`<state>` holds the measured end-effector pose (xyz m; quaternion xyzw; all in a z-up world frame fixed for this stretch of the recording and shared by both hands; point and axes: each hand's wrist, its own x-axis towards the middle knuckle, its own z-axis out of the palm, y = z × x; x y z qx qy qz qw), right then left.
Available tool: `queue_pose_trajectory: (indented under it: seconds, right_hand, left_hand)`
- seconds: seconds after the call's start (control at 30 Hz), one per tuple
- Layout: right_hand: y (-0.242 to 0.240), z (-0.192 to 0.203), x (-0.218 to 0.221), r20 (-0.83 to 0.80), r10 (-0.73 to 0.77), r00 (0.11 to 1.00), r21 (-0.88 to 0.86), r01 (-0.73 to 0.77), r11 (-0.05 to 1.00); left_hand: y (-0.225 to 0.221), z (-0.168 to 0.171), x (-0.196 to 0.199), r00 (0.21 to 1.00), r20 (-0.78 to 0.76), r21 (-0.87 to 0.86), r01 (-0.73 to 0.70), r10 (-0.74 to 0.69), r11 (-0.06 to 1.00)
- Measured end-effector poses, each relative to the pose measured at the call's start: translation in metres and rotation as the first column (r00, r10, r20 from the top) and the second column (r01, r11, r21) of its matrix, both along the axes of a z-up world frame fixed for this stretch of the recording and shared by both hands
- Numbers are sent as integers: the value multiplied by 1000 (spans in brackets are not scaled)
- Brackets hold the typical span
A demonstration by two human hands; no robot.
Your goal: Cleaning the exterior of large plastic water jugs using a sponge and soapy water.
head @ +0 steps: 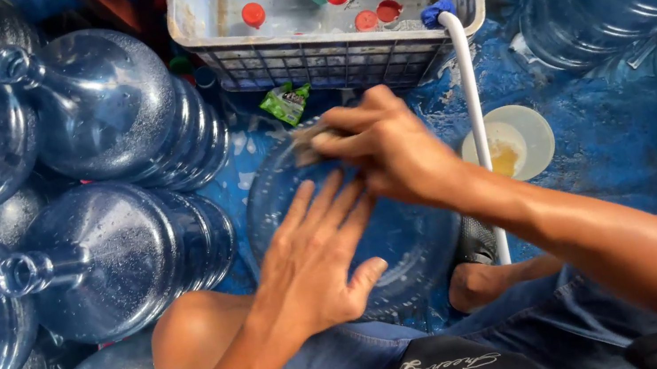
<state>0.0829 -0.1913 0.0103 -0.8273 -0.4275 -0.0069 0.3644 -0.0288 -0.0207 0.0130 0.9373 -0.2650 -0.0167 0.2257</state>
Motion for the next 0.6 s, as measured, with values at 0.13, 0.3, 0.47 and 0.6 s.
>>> queue_pose_trajectory:
  seconds: [0.13, 0.3, 0.47, 0.6]
  right_hand:
    - [-40, 4, -31, -121, -234, 965, -9, 235, 972]
    - [-53, -57, -136, -418, -436, 797, 280, 570, 773]
    - [-37, -86, -76, -812, -376, 447, 227, 834, 503]
    - [-33, -52, -78, -829, -436, 349, 50, 824, 564]
  left_hand:
    - [27, -6, 4, 999, -33, -23, -41, 40, 999]
    - [49, -14, 15, 984, -128, -108, -136, 121, 985]
    - [47, -13, 17, 992, -111, -88, -71, 61, 994]
    - [43, -17, 9, 988, -89, -81, -134, 127, 988]
